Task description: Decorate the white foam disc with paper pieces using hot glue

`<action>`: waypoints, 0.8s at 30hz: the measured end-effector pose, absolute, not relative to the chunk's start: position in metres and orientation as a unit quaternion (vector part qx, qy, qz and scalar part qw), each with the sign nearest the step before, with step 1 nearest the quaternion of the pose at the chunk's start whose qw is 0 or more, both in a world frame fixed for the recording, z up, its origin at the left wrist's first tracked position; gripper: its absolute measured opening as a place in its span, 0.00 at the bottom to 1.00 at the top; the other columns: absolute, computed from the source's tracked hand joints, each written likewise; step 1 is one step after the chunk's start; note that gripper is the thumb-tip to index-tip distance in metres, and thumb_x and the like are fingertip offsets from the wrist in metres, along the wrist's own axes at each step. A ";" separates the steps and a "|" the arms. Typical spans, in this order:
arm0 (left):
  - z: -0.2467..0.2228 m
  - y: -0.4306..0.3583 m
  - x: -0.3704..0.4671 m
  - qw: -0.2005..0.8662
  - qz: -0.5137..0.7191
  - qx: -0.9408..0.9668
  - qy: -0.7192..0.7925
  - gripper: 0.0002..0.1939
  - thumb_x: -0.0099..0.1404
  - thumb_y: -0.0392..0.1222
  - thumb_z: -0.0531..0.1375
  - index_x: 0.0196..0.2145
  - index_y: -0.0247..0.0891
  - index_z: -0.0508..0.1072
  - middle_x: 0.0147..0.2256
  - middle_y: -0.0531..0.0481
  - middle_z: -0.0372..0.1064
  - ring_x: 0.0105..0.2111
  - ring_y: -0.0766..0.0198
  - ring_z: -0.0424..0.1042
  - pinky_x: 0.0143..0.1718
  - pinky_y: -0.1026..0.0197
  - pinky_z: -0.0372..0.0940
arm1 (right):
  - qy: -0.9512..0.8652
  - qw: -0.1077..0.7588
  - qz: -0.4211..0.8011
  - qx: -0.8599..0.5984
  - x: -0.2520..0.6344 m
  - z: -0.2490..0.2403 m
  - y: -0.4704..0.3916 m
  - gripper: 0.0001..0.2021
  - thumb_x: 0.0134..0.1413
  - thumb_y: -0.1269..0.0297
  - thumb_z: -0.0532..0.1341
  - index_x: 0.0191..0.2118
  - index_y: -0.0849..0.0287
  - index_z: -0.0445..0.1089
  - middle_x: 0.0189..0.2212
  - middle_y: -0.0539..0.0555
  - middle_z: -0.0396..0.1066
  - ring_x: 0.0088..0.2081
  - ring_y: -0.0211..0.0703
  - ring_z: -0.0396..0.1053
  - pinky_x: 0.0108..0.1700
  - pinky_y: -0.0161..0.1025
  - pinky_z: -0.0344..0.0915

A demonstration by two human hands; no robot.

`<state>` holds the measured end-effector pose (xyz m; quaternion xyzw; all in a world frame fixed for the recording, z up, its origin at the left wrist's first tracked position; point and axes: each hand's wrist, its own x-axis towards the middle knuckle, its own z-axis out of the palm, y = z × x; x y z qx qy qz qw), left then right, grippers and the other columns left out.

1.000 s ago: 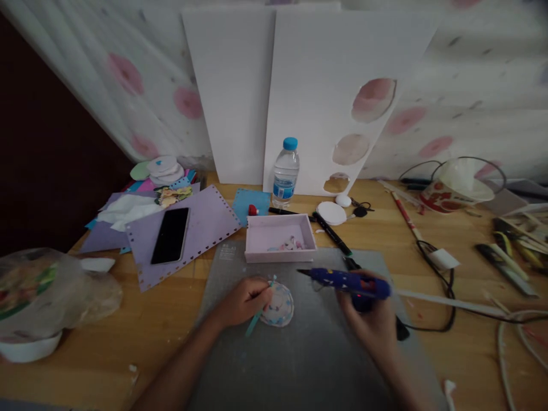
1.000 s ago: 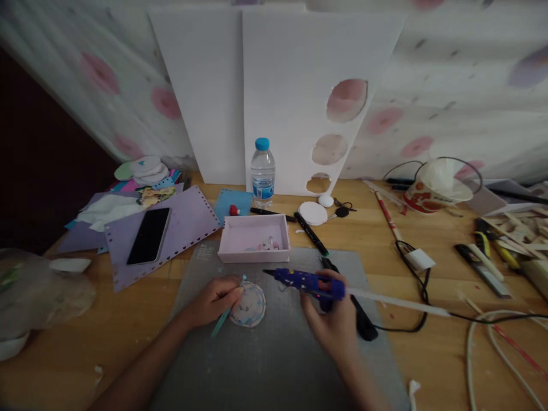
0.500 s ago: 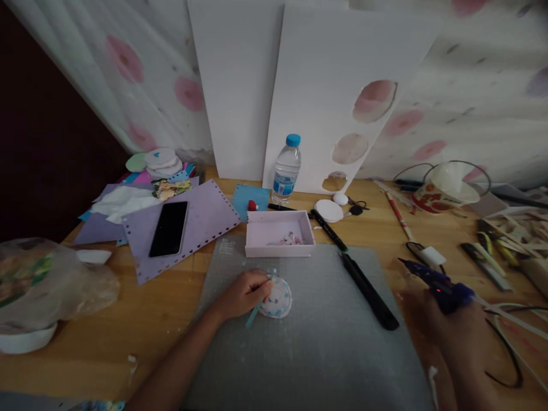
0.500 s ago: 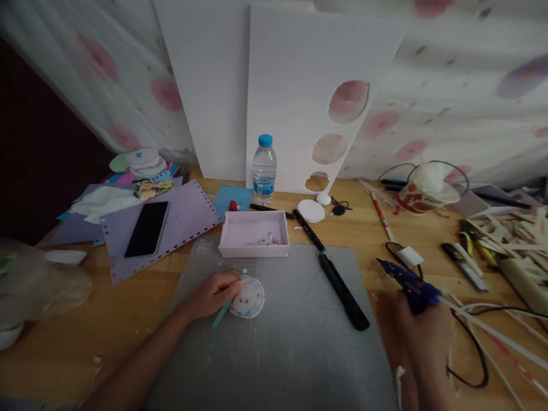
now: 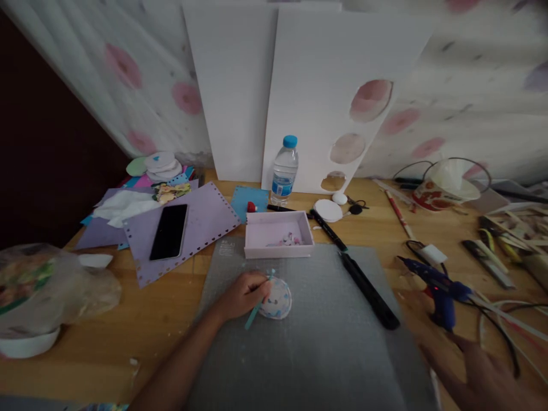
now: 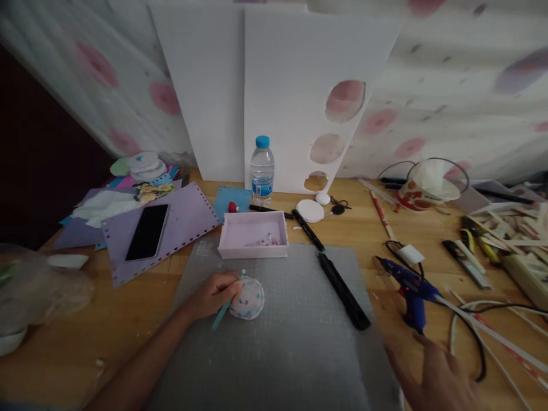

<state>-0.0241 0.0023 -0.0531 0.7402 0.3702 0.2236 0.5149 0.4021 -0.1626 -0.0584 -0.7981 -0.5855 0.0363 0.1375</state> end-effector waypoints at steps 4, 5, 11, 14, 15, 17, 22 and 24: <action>-0.056 0.002 -0.023 0.528 0.229 0.719 0.391 0.23 0.69 0.47 0.48 0.18 0.35 0.63 0.20 0.55 0.57 0.22 0.69 0.60 0.27 0.67 0.56 | -0.701 0.193 0.102 -0.679 0.328 -0.039 -0.153 0.18 0.54 0.55 0.59 0.49 0.55 0.64 0.39 0.60 0.75 0.37 0.53 0.76 0.38 0.48 0.73; -0.055 0.002 -0.023 0.533 0.239 0.709 0.395 0.24 0.69 0.49 0.48 0.18 0.35 0.63 0.19 0.55 0.56 0.22 0.69 0.59 0.27 0.66 0.56 | -0.728 0.209 0.092 -0.647 0.306 -0.031 -0.144 0.14 0.57 0.59 0.58 0.48 0.55 0.64 0.37 0.57 0.75 0.37 0.51 0.75 0.38 0.46 0.72; -0.020 -0.009 -0.009 0.475 0.354 0.693 0.411 0.25 0.70 0.49 0.47 0.18 0.36 0.63 0.20 0.53 0.58 0.27 0.66 0.64 0.34 0.63 0.60 | -0.844 0.285 0.098 -0.443 0.200 -0.001 -0.090 0.05 0.59 0.74 0.54 0.39 0.57 0.61 0.31 0.53 0.70 0.32 0.44 0.67 0.34 0.41 0.65; 0.003 -0.019 0.006 0.429 0.380 0.679 0.457 0.24 0.69 0.46 0.48 0.17 0.37 0.64 0.19 0.53 0.59 0.26 0.65 0.64 0.31 0.64 0.59 | -0.858 0.344 0.070 -0.375 0.178 -0.008 -0.071 0.06 0.58 0.75 0.55 0.37 0.56 0.58 0.30 0.52 0.68 0.31 0.43 0.64 0.32 0.40 0.61; 0.009 -0.022 0.011 0.408 0.383 0.684 0.467 0.23 0.69 0.45 0.49 0.17 0.37 0.63 0.19 0.53 0.59 0.25 0.66 0.63 0.30 0.64 0.58 | -0.857 0.365 0.055 -0.361 0.174 -0.012 -0.065 0.06 0.57 0.74 0.55 0.36 0.56 0.57 0.29 0.51 0.67 0.29 0.43 0.63 0.32 0.40 0.60; 0.015 -0.027 0.021 0.355 0.386 0.705 0.478 0.23 0.68 0.44 0.50 0.16 0.37 0.59 0.17 0.55 0.56 0.23 0.67 0.61 0.29 0.63 0.56 | -0.850 0.398 0.021 -0.345 0.171 -0.020 -0.057 0.06 0.57 0.74 0.54 0.35 0.55 0.56 0.26 0.50 0.64 0.27 0.43 0.60 0.30 0.40 0.57; 0.013 -0.028 0.039 0.268 0.350 0.760 0.477 0.23 0.66 0.40 0.52 0.14 0.37 0.52 0.14 0.56 0.51 0.20 0.68 0.54 0.30 0.61 0.53 | -0.830 0.419 0.016 -0.368 0.176 -0.038 -0.056 0.05 0.52 0.67 0.55 0.30 0.54 0.56 0.23 0.49 0.62 0.26 0.43 0.59 0.27 0.39 0.53; 0.008 -0.027 0.045 0.267 0.327 0.765 0.486 0.23 0.65 0.39 0.52 0.14 0.37 0.51 0.14 0.57 0.50 0.19 0.69 0.53 0.29 0.61 0.52 | -0.820 0.421 0.049 -0.385 0.180 -0.043 -0.060 0.06 0.50 0.66 0.56 0.27 0.54 0.55 0.22 0.49 0.62 0.25 0.42 0.59 0.27 0.39 0.52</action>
